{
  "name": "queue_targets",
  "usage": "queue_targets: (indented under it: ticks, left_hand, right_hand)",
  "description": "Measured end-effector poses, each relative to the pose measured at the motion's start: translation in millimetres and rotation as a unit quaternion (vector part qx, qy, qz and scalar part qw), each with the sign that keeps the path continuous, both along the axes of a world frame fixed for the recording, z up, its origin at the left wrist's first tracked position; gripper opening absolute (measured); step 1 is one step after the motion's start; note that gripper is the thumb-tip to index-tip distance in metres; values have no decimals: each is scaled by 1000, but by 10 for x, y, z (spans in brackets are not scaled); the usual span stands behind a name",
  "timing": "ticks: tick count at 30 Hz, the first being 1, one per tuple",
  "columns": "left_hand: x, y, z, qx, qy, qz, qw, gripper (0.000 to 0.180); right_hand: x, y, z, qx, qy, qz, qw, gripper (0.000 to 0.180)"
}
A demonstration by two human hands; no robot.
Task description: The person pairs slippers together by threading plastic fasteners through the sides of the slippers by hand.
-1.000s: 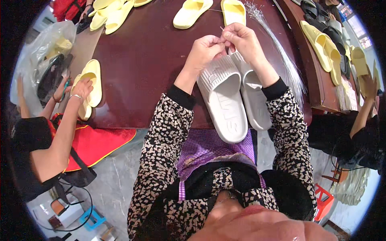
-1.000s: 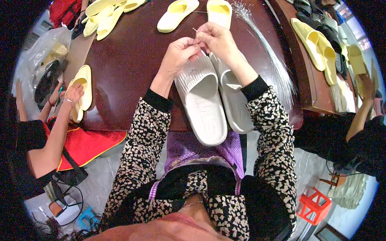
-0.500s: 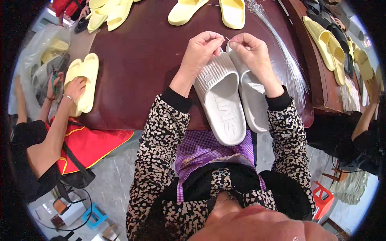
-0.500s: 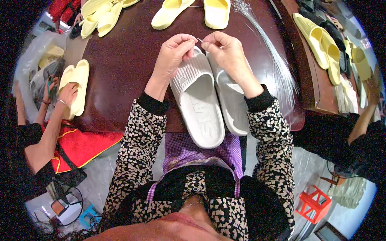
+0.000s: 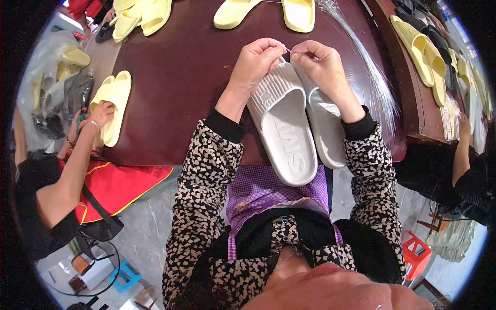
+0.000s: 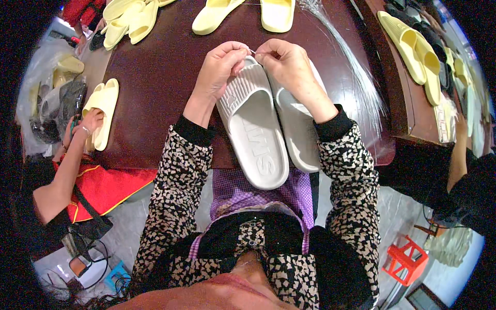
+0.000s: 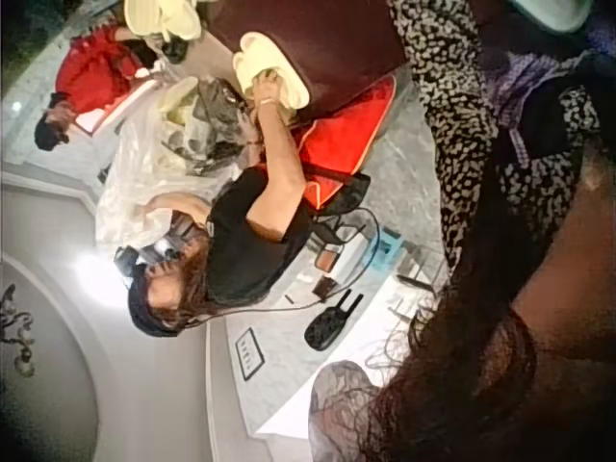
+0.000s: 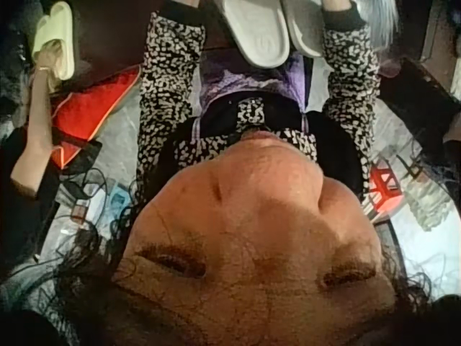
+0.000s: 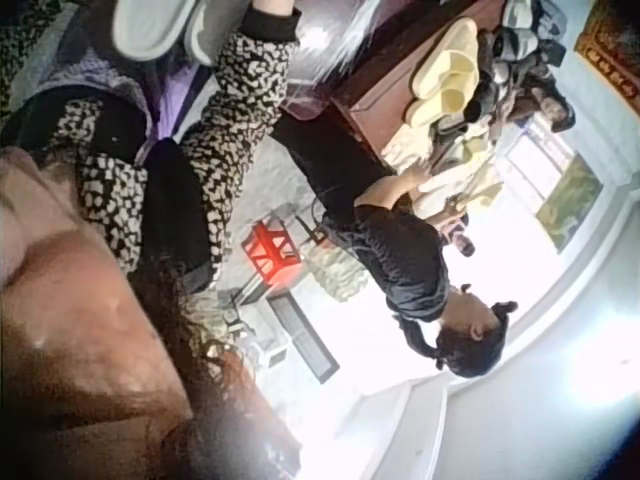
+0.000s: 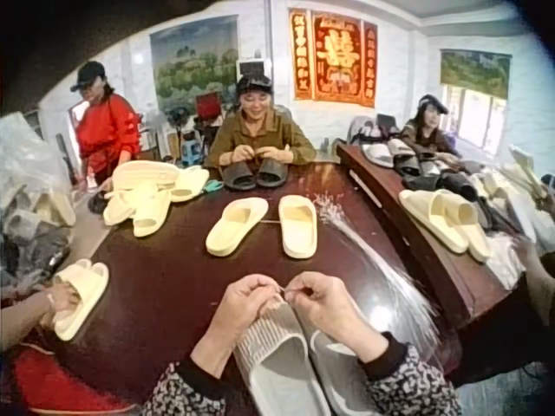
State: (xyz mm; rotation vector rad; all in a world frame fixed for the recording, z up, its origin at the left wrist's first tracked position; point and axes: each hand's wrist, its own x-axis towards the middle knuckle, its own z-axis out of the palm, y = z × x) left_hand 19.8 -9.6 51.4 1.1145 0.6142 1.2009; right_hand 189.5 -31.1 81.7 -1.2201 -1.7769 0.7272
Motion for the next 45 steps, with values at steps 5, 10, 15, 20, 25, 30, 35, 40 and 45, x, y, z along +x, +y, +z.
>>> queue_targets:
  ticks: [5, 10, 15, 20, 25, 30, 35, 40, 45]
  left_hand:
    - [-27, -1, -6, -2, 5, 0, 1000, 10]
    - [-31, 5, 11, -4, 26, -9, 1000, 10]
    - [-69, 9, 8, -12, 25, -26, 999, 10]
    - [-49, 13, -14, -11, 21, -18, 1000, 10]
    - [-51, -11, 4, -15, 30, -16, 999, 8]
    - [-52, 13, -14, -15, 16, -36, 999, 7]
    - [-87, 43, -41, -18, 12, -67, 998, 6]
    - [-86, 43, -75, -24, 13, -84, 996, 6]
    - [-127, 42, -108, -32, 29, -95, 995, 6]
  right_hand:
    - [-31, -7, 14, -12, -11, -6, 1000, 9]
    - [-18, -3, 15, -3, -18, -3, 1000, 9]
    - [-17, 25, -19, 11, -33, -3, 999, 10]
    - [-27, 17, -14, -3, -29, -1, 1000, 10]
    - [-37, 2, 13, 24, -75, -4, 997, 10]
    - [-55, -17, 42, 9, -63, 3, 998, 9]
    - [-47, -10, 18, 15, -52, 9, 998, 8]
    - [-50, -24, 6, 8, -66, 2, 998, 7]
    - [-81, -36, 26, 21, -76, 13, 997, 7]
